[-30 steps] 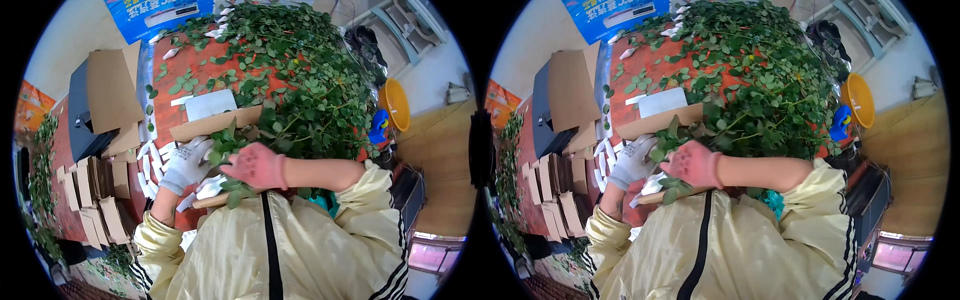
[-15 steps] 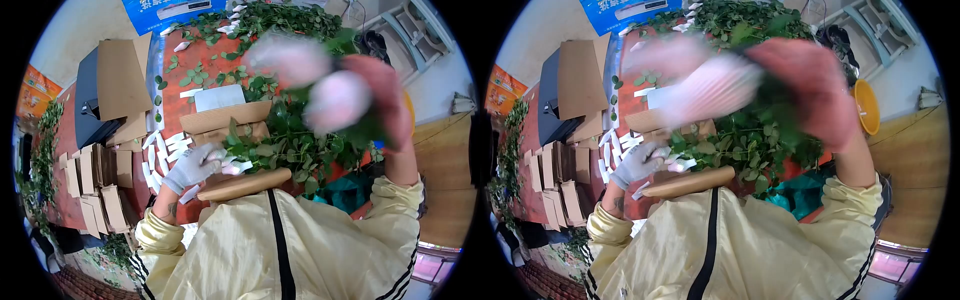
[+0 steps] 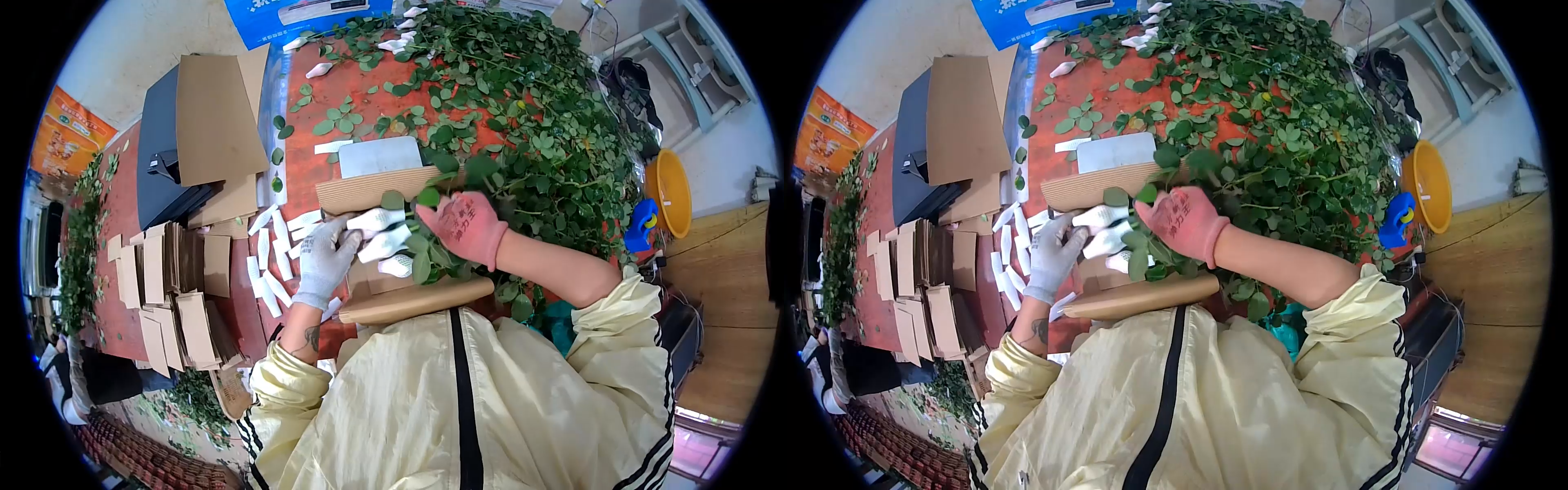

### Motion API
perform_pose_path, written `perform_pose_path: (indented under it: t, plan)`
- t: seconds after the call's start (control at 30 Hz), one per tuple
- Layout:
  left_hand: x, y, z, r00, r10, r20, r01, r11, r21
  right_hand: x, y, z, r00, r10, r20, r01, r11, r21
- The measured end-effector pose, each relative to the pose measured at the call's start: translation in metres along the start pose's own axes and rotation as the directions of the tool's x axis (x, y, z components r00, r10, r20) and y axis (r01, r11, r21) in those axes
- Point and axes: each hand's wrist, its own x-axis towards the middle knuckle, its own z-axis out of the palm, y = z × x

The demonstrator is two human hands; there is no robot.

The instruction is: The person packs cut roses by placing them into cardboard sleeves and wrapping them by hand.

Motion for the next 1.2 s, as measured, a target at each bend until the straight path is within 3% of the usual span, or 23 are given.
perform_pose_path:
  t: [0.03,0.13,0.17,0.2,0.27,0.33,0.37,0.43,0.47,0.53,0.6,0.67,0.73,0.8,1.0,1.07,1.1,1.2]
  plan:
    - [0.002,0.004,-0.001,0.996,-0.083,0.013,0.082,0.996,0.031,0.003,0.002,-0.005,0.998,0.047,-0.052,-0.046,0.999,0.023]
    - [-0.011,0.026,-0.025,0.998,0.002,-0.059,0.007,0.99,0.14,0.009,0.008,-0.018,0.994,0.049,0.094,-0.056,0.996,0.068]
    - [-0.017,0.032,-0.034,0.989,0.034,-0.143,-0.016,0.992,0.129,0.006,0.012,-0.004,0.994,0.001,0.106,-0.022,0.98,0.198]
    - [-0.025,0.037,-0.043,0.974,0.061,-0.219,-0.036,0.992,0.118,-0.001,0.012,0.002,0.993,0.019,0.114,-0.043,0.977,0.207]
    - [-0.035,0.047,-0.058,0.986,0.043,-0.163,-0.038,0.999,0.032,-0.016,0.016,0.01,0.994,-0.036,-0.103,0.081,0.874,0.479]
    - [-0.029,0.054,-0.054,0.869,0.472,-0.147,-0.445,0.877,0.184,-0.037,0.021,-0.015,0.993,-0.017,-0.117,0.077,0.848,0.525]
    - [-0.029,0.061,-0.053,0.873,0.487,0.0,-0.469,0.841,0.268,-0.046,0.024,-0.026,0.973,0.075,-0.218,0.054,0.845,0.532]
    - [-0.018,0.065,-0.041,0.802,0.589,0.101,-0.595,0.772,0.226,-0.06,0.028,-0.052,0.892,0.232,-0.387,0.0,0.858,0.514]
    - [-0.014,0.062,-0.033,0.767,0.626,0.142,-0.641,0.734,0.225,-0.067,0.029,-0.052,0.891,0.239,-0.385,-0.009,0.858,0.513]
    - [-0.007,0.052,-0.02,0.767,0.615,0.181,-0.641,0.726,0.248,-0.079,0.029,-0.049,0.972,0.197,-0.131,-0.096,0.835,0.542]
    - [-0.002,0.044,-0.013,0.774,0.59,0.23,-0.633,0.721,0.282,-0.078,0.014,-0.025,0.966,0.141,-0.215,-0.008,0.853,0.522]
    - [0.006,0.04,-0.011,0.758,0.595,0.265,-0.651,0.715,0.256,-0.061,-0.004,-0.019,0.988,-0.094,0.12,0.012,0.833,0.553]
    - [0.007,0.04,-0.012,0.746,0.619,0.246,-0.665,0.708,0.236,-0.047,-0.019,-0.017,0.996,-0.078,0.043,0.048,0.874,0.484]
    - [0.004,0.045,-0.016,0.79,0.593,0.158,-0.611,0.781,0.125,-0.029,-0.024,-0.012,0.958,-0.123,0.258,0.026,0.936,0.352]
    - [0.0,0.029,-0.03,0.796,0.579,0.177,-0.605,0.753,0.26,-0.014,-0.028,0.004,0.941,-0.248,0.229,0.176,0.94,0.293]
    - [0.008,0.016,-0.023,0.8,0.559,0.22,-0.598,0.774,0.208,-0.009,-0.031,-0.016,0.938,-0.264,0.225,0.137,0.878,0.459]
    - [0.01,0.016,-0.023,0.812,0.537,0.23,-0.58,0.79,0.201,-0.012,-0.036,-0.004,0.97,-0.232,0.067,0.178,0.876,0.448]
    - [0.01,0.012,-0.025,0.822,0.527,0.214,-0.558,0.822,0.117,-0.002,-0.036,0.02,0.946,-0.261,0.191,0.115,0.823,0.557]
